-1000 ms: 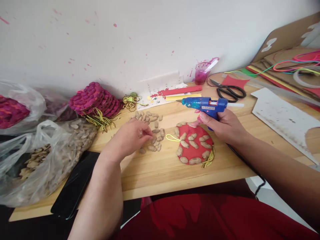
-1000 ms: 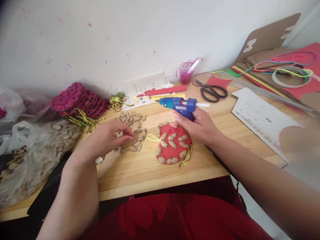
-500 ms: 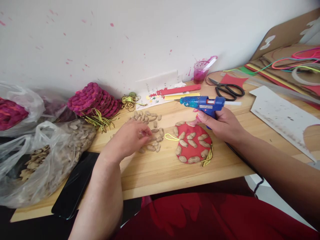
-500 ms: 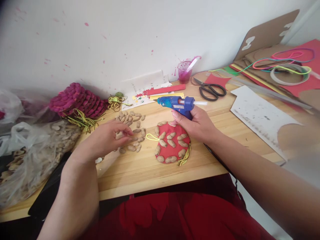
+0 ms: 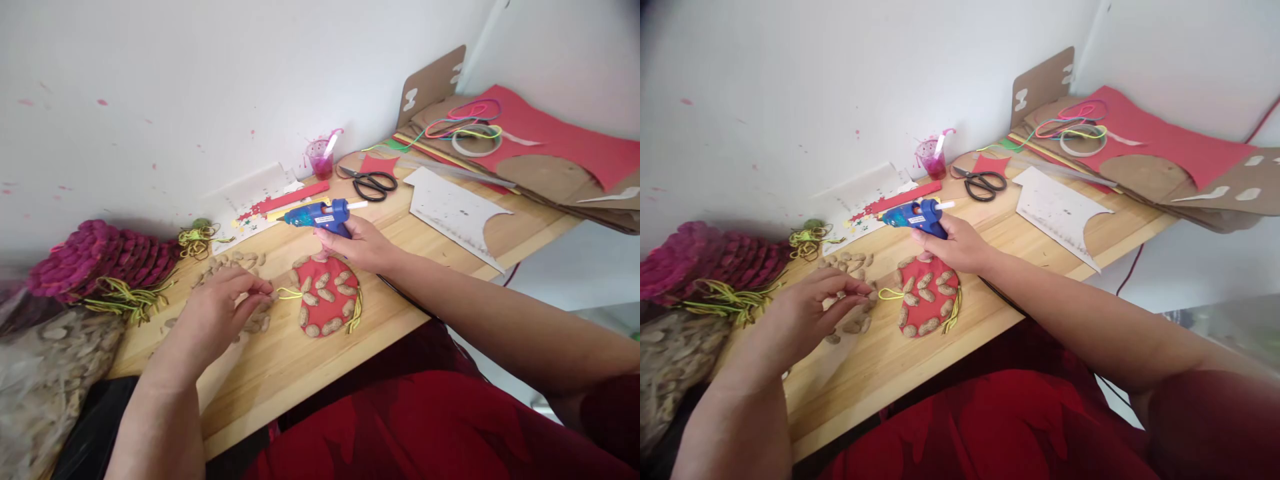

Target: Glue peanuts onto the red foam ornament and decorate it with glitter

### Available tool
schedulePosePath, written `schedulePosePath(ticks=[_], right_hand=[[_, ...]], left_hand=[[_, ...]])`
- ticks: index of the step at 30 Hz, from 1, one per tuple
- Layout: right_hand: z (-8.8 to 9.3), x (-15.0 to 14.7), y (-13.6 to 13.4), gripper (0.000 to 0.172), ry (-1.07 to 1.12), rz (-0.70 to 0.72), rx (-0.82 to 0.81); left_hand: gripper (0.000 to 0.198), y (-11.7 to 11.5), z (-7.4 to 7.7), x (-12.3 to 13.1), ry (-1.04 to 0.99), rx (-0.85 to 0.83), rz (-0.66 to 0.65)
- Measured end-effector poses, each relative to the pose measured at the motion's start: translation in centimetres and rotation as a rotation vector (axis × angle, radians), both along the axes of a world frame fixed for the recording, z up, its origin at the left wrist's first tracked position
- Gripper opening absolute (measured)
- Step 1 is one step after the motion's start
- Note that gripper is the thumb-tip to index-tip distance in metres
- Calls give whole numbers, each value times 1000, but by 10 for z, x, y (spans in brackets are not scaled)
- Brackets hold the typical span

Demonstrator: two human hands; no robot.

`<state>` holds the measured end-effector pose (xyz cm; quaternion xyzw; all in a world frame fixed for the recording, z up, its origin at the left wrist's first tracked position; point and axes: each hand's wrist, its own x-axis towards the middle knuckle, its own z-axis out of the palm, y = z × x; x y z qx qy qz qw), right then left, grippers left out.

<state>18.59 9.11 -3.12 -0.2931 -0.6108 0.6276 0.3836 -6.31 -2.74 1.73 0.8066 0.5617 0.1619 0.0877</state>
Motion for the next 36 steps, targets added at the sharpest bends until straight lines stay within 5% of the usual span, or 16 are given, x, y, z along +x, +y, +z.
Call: schedulePosePath(ticks=[5,9,21,30,36], right_hand=[[-1,-1,3,23,14,4,-16],[0,1,6,26,-107,-27,56],[4,4,8,28,-172,-54,159],[4,5,8,31,-152,-35,132],[1,1,7,24,-47,17,-23]], left_hand=[[11,22,-2,59,63,172,-187],[10,42,-12,81,145,265,-239],[19,55,-35,86,244,378,-271],[21,44,-22,80,246,330,-231],[9,35,-16,64,199,346,-106]])
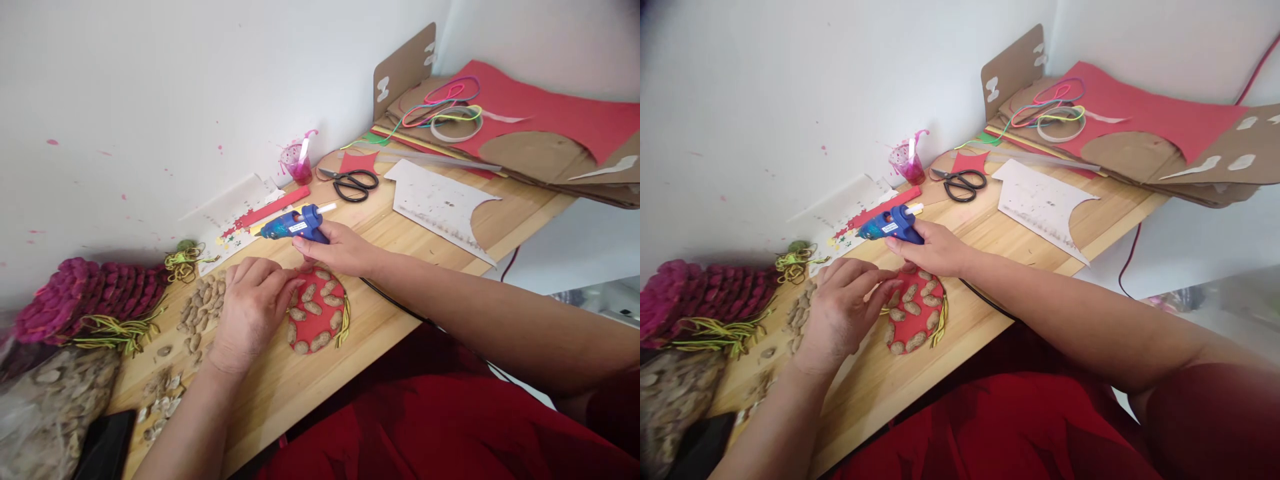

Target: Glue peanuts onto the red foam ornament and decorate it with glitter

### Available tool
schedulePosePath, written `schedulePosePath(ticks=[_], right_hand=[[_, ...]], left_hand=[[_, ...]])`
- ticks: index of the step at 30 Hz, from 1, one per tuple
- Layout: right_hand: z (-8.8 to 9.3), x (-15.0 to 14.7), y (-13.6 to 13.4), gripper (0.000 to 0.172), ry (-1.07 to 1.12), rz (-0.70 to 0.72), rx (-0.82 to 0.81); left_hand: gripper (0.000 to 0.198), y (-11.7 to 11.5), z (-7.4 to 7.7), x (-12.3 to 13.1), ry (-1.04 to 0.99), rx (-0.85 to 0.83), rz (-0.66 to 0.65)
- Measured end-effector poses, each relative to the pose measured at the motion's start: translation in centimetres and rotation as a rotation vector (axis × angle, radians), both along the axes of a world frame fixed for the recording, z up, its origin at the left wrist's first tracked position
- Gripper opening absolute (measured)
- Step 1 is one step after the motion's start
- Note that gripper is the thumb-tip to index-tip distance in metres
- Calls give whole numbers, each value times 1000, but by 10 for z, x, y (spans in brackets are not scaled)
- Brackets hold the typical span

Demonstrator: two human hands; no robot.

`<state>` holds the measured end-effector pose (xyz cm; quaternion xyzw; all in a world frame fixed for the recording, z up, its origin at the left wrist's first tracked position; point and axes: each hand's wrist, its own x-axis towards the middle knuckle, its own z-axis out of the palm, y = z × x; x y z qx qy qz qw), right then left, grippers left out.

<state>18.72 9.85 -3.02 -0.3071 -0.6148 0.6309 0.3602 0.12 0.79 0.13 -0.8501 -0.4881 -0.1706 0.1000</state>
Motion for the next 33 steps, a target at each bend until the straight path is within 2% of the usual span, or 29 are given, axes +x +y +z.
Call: schedulePosePath(ticks=[11,18,33], right_hand=[[-3,0,1,27,-4,-2,34],[0,2,1,28,-82,-43,164],[1,3,1,31,-73,-18,144]], left_hand=[[15,4,-11,19,79,-2,-65],[17,12,-21,25,77,-10,-89],[21,13,-24,25,56,-6,-71]])
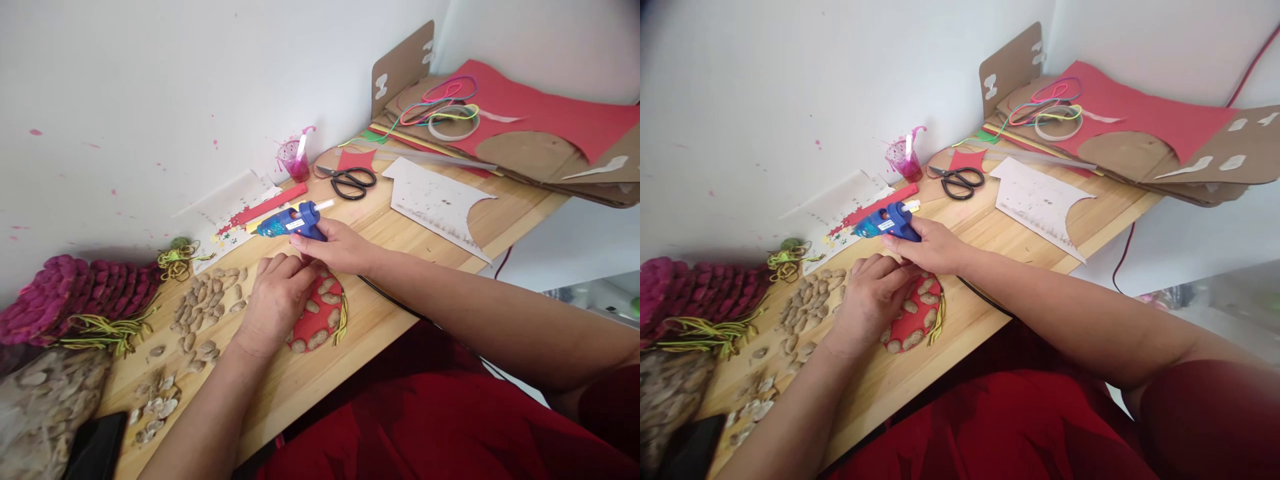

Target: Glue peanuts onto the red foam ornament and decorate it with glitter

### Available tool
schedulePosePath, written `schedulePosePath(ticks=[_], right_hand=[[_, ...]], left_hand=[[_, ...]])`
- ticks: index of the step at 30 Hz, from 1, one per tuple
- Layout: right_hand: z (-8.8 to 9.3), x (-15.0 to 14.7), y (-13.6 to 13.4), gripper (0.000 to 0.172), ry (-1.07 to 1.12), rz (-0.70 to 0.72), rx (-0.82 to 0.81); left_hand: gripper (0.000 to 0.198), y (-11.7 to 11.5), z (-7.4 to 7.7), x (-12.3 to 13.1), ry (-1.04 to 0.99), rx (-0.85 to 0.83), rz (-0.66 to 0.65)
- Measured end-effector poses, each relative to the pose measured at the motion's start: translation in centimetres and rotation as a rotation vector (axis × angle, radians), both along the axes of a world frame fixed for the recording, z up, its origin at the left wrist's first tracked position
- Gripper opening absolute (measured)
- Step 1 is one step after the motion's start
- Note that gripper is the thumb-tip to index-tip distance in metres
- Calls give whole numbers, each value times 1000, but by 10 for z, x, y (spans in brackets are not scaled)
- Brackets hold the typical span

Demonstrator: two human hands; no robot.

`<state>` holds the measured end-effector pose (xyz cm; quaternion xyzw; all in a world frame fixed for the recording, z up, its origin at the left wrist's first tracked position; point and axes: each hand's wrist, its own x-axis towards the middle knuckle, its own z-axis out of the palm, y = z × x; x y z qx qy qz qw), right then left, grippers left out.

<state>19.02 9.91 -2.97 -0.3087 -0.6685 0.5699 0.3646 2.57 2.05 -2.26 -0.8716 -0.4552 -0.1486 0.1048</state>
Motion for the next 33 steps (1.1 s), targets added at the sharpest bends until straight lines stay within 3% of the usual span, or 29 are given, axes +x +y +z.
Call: schedulePosePath(ticks=[4,12,14,16,20,27,33], right_hand=[[0,0,0,30,-25,-30,21],[3,-1,-2,24,26,4,-100],[2,-2,-2,24,39,19,-130],[1,-2,-1,24,53,30,-147],[0,-3,0,23,79,15,-152],[3,-3,2,22,257,-31,-241],[5,-2,3,21,294,-61,-215]], left_hand=[[22,-2,7,-4,-37,-10,12],[21,-8,29,-28,-182,-37,106],[13,-9,30,-31,-260,-11,129],[18,-11,30,-32,-298,9,155],[10,-12,31,-31,-265,-25,129],[12,-10,29,-30,-238,-89,91],[15,-6,22,-23,-214,-59,97]])
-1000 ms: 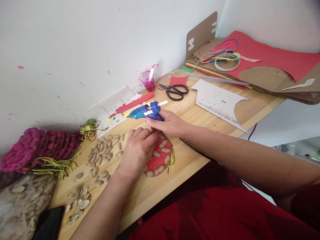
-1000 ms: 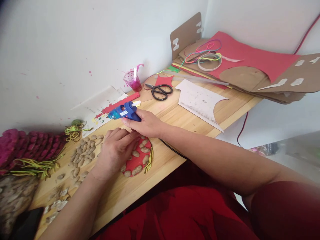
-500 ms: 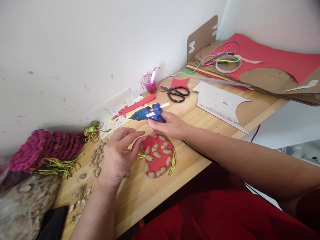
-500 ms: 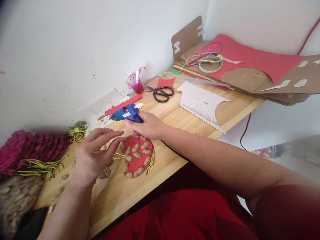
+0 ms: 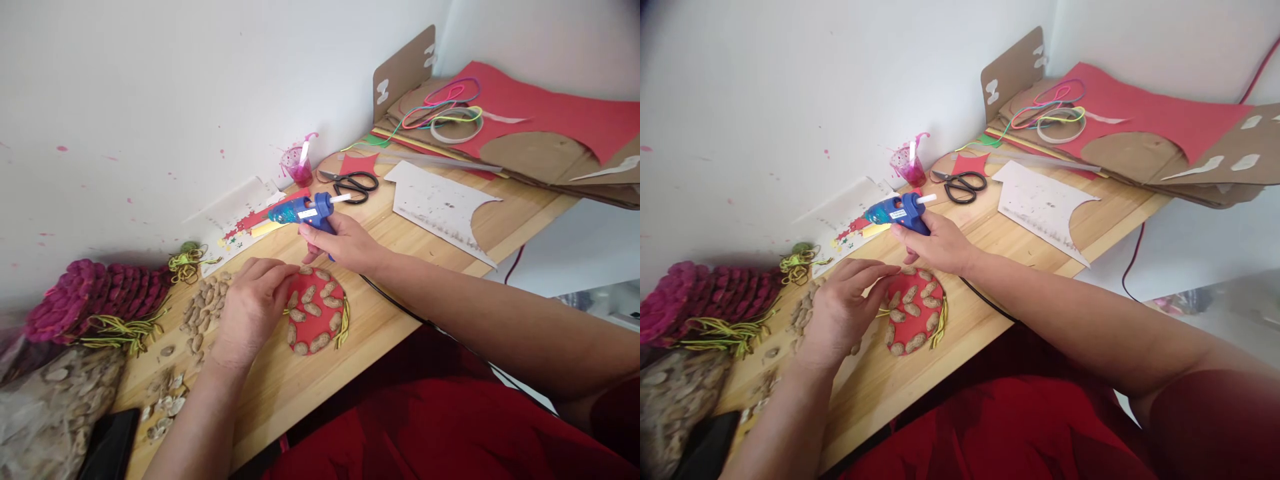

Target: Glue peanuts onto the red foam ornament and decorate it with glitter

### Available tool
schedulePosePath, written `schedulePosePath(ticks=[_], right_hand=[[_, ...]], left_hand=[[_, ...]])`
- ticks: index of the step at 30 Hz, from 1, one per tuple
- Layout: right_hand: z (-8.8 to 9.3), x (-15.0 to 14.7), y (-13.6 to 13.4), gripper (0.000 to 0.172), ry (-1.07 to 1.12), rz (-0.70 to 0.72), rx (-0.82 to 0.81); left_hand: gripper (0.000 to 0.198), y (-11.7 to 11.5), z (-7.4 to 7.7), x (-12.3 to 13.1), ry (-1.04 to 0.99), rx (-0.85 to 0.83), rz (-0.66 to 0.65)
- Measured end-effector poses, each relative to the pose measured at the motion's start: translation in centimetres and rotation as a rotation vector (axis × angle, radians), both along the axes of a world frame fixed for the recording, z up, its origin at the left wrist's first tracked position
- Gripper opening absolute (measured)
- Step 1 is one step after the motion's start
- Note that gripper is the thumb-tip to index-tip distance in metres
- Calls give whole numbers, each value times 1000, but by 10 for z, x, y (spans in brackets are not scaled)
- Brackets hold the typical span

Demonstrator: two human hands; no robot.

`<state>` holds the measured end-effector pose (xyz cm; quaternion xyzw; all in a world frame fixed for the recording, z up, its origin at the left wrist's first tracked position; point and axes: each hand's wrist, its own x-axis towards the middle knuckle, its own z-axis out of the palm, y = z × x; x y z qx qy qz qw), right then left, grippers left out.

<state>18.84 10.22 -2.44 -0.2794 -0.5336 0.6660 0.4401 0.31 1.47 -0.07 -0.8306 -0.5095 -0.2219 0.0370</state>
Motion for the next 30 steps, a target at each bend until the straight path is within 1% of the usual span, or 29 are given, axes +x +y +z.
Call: schedulePosePath(ticks=[2,8,14,20,30], right_hand=[[1,0,0,21,-6,-8,9],[-1,2,-1,25,-62,-25,53],[-3,3,-1,27,-102,-42,56],[-2,3,-1,26,-112,-53,51],[-1,3,-2,27,-152,-60,58]], left_hand=[[12,2,-2,4,3,-7,-3],[12,6,-9,12,-2,-9,1],[13,7,-15,15,-17,-24,18],[16,6,-18,14,-25,-21,34],[14,6,-20,16,3,3,51]])
